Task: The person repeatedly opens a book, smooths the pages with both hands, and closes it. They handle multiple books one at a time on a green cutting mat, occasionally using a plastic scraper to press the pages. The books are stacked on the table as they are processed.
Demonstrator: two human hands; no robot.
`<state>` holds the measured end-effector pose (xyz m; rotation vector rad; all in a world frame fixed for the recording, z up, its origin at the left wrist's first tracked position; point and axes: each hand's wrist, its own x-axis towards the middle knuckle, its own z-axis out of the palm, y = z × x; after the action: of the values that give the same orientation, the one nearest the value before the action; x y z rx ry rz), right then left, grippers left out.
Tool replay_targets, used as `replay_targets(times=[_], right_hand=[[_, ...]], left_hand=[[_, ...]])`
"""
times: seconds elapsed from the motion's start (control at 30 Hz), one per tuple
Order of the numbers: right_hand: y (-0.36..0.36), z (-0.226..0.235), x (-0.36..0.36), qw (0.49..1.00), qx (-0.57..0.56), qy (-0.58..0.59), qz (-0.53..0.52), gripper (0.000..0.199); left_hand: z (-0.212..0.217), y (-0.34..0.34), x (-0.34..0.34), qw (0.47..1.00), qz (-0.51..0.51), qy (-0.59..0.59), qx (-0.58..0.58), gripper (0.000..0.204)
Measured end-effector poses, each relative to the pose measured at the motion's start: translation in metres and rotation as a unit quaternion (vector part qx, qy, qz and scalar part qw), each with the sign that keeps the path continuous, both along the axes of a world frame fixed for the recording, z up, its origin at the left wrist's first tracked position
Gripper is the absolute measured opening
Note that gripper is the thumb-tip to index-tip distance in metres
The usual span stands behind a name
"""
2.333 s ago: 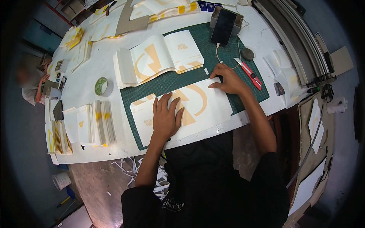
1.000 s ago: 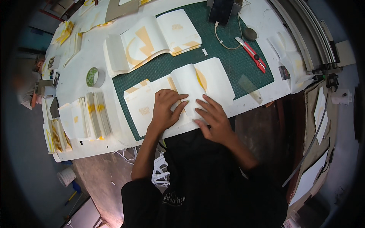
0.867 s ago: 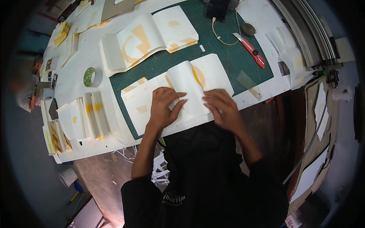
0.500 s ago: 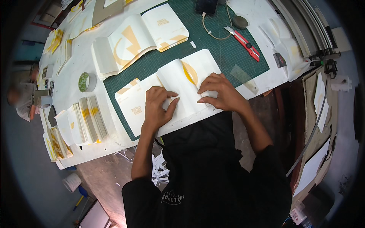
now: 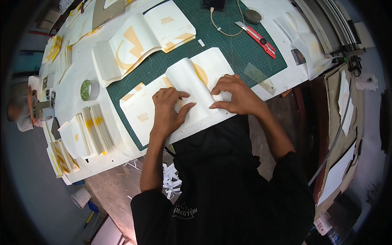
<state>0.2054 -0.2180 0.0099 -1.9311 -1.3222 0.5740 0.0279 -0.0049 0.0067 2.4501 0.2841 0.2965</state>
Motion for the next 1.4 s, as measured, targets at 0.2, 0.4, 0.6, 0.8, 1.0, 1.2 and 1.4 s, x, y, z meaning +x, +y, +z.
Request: replay_targets(times=[0.2, 0.4, 0.6, 0.8, 1.0, 1.2, 1.4], right_hand=[[-0.006, 0.006, 0.005, 0.999, -0.046, 0.011, 0.009, 0.034], [-0.005, 0.008, 0.007, 0.998, -0.051, 0.022, 0.014, 0.032], [-0.007, 0.005, 0.009, 0.999, -0.043, 0.020, 0.015, 0.029], [-0.008, 0.005, 0.010, 0.999, -0.042, 0.020, 0.016, 0.030], [-0.008, 0.005, 0.008, 0.999, -0.035, 0.016, 0.016, 0.030], [-0.007, 0.002, 0.010, 0.999, -0.030, 0.021, 0.016, 0.031], [-0.008, 0.002, 0.011, 0.999, -0.021, 0.017, 0.018, 0.030]], left_hand=[[-0.006, -0.005, 0.003, 1.000, 0.012, -0.002, 0.008, 0.033], [-0.008, -0.010, 0.004, 0.999, 0.027, -0.022, 0.012, 0.031], [-0.009, -0.012, 0.006, 0.999, 0.034, -0.005, 0.013, 0.031], [-0.008, -0.012, 0.007, 0.999, 0.032, 0.002, 0.013, 0.033], [-0.009, -0.014, 0.009, 0.999, 0.034, 0.011, 0.023, 0.033], [-0.004, -0.016, 0.011, 0.999, 0.031, 0.008, 0.010, 0.033], [-0.003, -0.017, 0.011, 0.999, 0.035, 0.022, 0.004, 0.035]])
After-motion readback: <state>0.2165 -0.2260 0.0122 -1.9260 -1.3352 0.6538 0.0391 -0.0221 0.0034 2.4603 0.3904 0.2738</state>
